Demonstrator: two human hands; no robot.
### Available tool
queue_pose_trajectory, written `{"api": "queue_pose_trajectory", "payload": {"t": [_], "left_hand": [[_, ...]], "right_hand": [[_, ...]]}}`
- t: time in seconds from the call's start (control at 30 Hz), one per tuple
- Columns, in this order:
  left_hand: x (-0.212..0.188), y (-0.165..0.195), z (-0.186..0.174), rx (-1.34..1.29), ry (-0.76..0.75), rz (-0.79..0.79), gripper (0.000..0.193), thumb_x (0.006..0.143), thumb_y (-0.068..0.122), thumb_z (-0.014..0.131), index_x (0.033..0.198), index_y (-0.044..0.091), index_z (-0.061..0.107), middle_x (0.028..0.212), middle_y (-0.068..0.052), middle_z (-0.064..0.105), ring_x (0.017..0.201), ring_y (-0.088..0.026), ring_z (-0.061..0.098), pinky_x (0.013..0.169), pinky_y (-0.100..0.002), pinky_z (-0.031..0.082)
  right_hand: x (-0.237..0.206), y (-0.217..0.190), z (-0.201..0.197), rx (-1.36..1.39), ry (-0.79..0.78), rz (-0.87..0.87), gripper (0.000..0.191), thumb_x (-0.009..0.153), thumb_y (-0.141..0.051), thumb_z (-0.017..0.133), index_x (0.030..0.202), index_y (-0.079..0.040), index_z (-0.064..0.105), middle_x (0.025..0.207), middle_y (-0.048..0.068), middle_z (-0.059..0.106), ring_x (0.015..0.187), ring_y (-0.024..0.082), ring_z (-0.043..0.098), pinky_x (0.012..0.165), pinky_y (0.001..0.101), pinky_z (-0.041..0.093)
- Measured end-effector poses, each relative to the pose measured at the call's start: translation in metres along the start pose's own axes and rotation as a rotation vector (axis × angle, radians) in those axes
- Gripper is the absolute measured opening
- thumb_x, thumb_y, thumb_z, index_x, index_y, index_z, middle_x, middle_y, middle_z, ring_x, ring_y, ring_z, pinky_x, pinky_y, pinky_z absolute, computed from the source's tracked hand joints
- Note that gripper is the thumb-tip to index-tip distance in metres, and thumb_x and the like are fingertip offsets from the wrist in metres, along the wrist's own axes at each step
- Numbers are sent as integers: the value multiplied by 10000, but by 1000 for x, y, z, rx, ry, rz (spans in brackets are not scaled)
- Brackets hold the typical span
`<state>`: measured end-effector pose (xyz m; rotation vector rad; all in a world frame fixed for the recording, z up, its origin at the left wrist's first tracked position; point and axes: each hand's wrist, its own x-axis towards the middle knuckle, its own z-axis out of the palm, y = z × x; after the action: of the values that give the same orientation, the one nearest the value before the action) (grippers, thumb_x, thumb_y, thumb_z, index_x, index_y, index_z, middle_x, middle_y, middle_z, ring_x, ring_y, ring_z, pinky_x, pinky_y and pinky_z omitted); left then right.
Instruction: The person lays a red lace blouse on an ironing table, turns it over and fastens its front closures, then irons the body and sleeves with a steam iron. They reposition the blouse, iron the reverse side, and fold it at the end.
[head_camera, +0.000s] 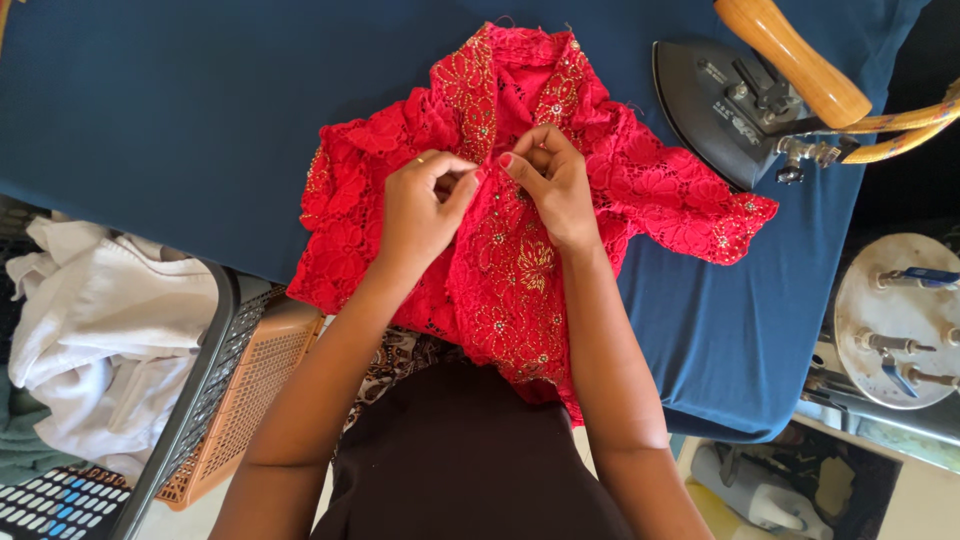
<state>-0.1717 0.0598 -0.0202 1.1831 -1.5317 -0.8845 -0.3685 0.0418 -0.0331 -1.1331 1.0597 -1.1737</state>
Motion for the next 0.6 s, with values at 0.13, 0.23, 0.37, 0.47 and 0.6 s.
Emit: {"api": "queue_pose_trajectory", "payload": {"t": [0.13,0.23,0.37,0.47,0.6], "left_hand": [[2,-8,2,-111,-20,-160,106,955,91,731,1023,19,768,805,-53,758,682,-62,674,587,-226,515],[1,-10,2,-104,-48,-208,127,951,105,738,1037,18,773,793,-41,763,672,-47,648,567,-209,475],[3,-6,5,-67,-2,-144,120,936,102,755,1026,31,788,831,-34,777,677,-55,686,582,-207,513],[4,0,8,-51,38,-30,92,925,67,766,1002,16,770,866,-52,758,706,-79,712,602,-224,540],[1,9,13,18,66,46,84,904,29,786,975,26,741,866,-64,710,709,-115,723,596,-243,562]], "right_hand": [[0,-6,-6,23,-75,13,248,917,38,732,1082,-52,570,980,22,697,902,64,651,829,223,527],[-1,-4,-8,30,-70,19,224,932,46,741,1072,-40,588,970,31,699,883,68,644,809,223,520],[1,0,-11,95,-43,61,114,969,29,719,1055,2,649,928,38,706,823,62,623,724,213,482],[2,3,-13,91,-21,63,96,959,18,708,1045,11,666,922,36,726,824,56,645,737,205,509],[1,6,-13,100,3,61,92,958,25,712,1041,20,671,921,41,728,820,58,649,733,208,513]]}}
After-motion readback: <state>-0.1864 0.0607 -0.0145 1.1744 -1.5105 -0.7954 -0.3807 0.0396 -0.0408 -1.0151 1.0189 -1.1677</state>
